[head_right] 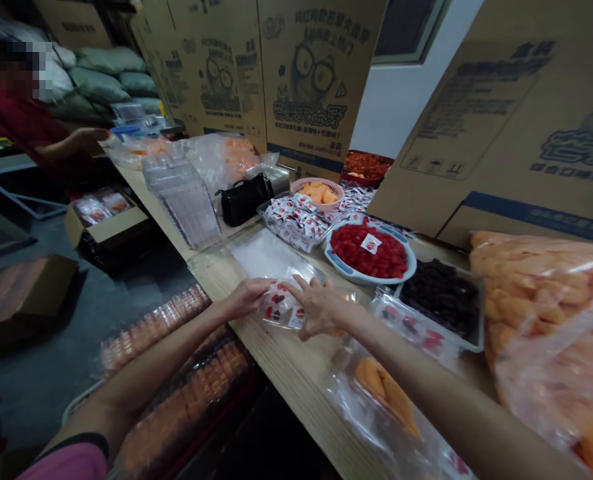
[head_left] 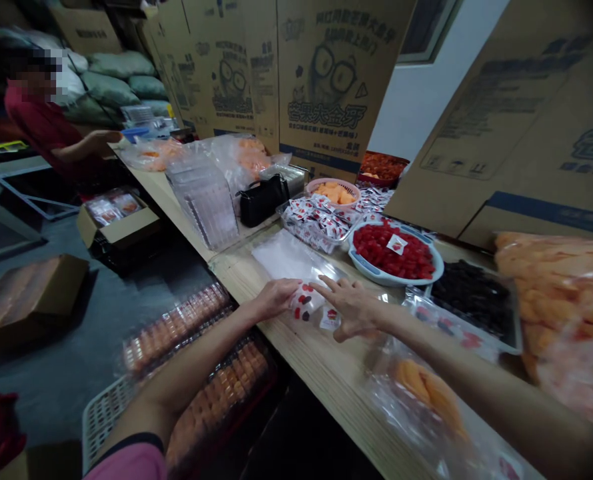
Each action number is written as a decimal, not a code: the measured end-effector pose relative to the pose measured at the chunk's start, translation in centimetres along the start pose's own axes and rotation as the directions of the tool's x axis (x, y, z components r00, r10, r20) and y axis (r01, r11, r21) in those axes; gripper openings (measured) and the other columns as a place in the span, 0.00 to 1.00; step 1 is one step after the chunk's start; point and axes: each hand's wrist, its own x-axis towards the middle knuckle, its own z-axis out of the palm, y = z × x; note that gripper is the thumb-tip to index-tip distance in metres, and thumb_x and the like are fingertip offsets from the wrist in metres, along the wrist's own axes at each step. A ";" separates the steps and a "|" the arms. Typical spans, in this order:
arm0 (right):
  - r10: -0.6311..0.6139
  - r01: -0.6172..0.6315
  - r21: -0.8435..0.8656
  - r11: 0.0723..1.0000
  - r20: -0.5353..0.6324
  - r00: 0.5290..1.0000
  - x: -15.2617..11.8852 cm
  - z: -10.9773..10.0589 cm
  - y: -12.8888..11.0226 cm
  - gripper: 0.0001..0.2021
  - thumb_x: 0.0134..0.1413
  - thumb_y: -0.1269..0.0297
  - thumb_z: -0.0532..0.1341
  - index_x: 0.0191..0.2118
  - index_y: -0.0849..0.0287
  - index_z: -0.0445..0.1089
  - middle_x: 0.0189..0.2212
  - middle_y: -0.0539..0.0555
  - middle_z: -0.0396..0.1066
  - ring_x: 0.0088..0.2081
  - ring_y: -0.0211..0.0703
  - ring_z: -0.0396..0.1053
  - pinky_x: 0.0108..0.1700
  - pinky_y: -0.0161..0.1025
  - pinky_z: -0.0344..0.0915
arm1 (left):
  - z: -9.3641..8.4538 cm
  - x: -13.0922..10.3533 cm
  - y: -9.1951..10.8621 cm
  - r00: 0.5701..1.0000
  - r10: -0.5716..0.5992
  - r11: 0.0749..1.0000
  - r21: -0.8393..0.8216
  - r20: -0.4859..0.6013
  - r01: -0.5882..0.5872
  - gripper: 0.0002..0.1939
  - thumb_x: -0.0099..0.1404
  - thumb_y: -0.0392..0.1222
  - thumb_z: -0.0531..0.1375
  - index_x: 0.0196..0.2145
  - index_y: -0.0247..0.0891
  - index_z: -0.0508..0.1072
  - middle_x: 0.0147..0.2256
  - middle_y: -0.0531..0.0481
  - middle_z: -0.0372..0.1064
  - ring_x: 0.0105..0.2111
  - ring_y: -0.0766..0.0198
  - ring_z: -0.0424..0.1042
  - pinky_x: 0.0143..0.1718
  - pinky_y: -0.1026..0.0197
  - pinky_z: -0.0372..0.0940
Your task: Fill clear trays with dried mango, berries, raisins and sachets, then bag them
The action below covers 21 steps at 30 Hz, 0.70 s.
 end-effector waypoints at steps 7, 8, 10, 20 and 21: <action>0.100 -0.096 0.068 0.993 -0.061 0.993 1.5 1.2 0.6 0.53 0.33 0.51 0.65 0.67 0.54 0.41 0.65 0.63 0.43 0.56 0.73 0.52 0.51 0.64 0.52 | 0.5 -1.4 -0.4 0.997 -0.039 0.998 -0.046 -0.071 0.035 0.08 0.57 0.29 0.53 0.31 0.37 0.71 0.45 0.42 0.73 0.46 0.59 0.72 0.48 0.57 0.66; 0.108 -0.103 0.076 0.992 -0.069 0.992 1.6 1.4 0.7 0.53 0.33 0.51 0.65 0.67 0.53 0.41 0.65 0.63 0.42 0.55 0.73 0.53 0.50 0.64 0.52 | 0.6 -1.7 -0.5 0.995 -0.051 0.998 -0.038 -0.085 0.048 0.08 0.56 0.29 0.53 0.30 0.37 0.70 0.45 0.41 0.73 0.46 0.58 0.72 0.48 0.56 0.66; 0.129 -0.121 0.090 0.989 -0.081 0.988 1.8 1.8 0.9 0.53 0.34 0.50 0.64 0.67 0.52 0.41 0.66 0.62 0.42 0.54 0.73 0.54 0.49 0.64 0.53 | 0.7 -2.0 -0.5 0.991 -0.062 0.998 -0.018 -0.118 0.060 0.08 0.55 0.28 0.54 0.27 0.38 0.69 0.44 0.41 0.73 0.47 0.57 0.72 0.48 0.55 0.67; 0.213 -0.205 0.061 0.977 -0.200 0.956 2.4 3.5 0.6 0.56 0.31 0.50 0.66 0.67 0.52 0.37 0.66 0.66 0.37 0.54 0.73 0.52 0.48 0.62 0.54 | 1.0 -1.5 0.5 0.974 -0.008 0.999 -0.037 -0.227 0.000 0.08 0.57 0.29 0.54 0.25 0.38 0.69 0.43 0.41 0.73 0.49 0.57 0.70 0.51 0.50 0.66; 0.217 -0.207 0.067 0.976 -0.201 0.955 2.4 3.6 0.6 0.57 0.30 0.50 0.66 0.68 0.52 0.37 0.66 0.66 0.37 0.55 0.73 0.52 0.48 0.62 0.54 | 1.0 -1.6 0.6 0.975 -0.005 0.998 -0.055 -0.222 -0.007 0.08 0.58 0.30 0.54 0.25 0.38 0.69 0.43 0.41 0.73 0.50 0.57 0.69 0.52 0.50 0.65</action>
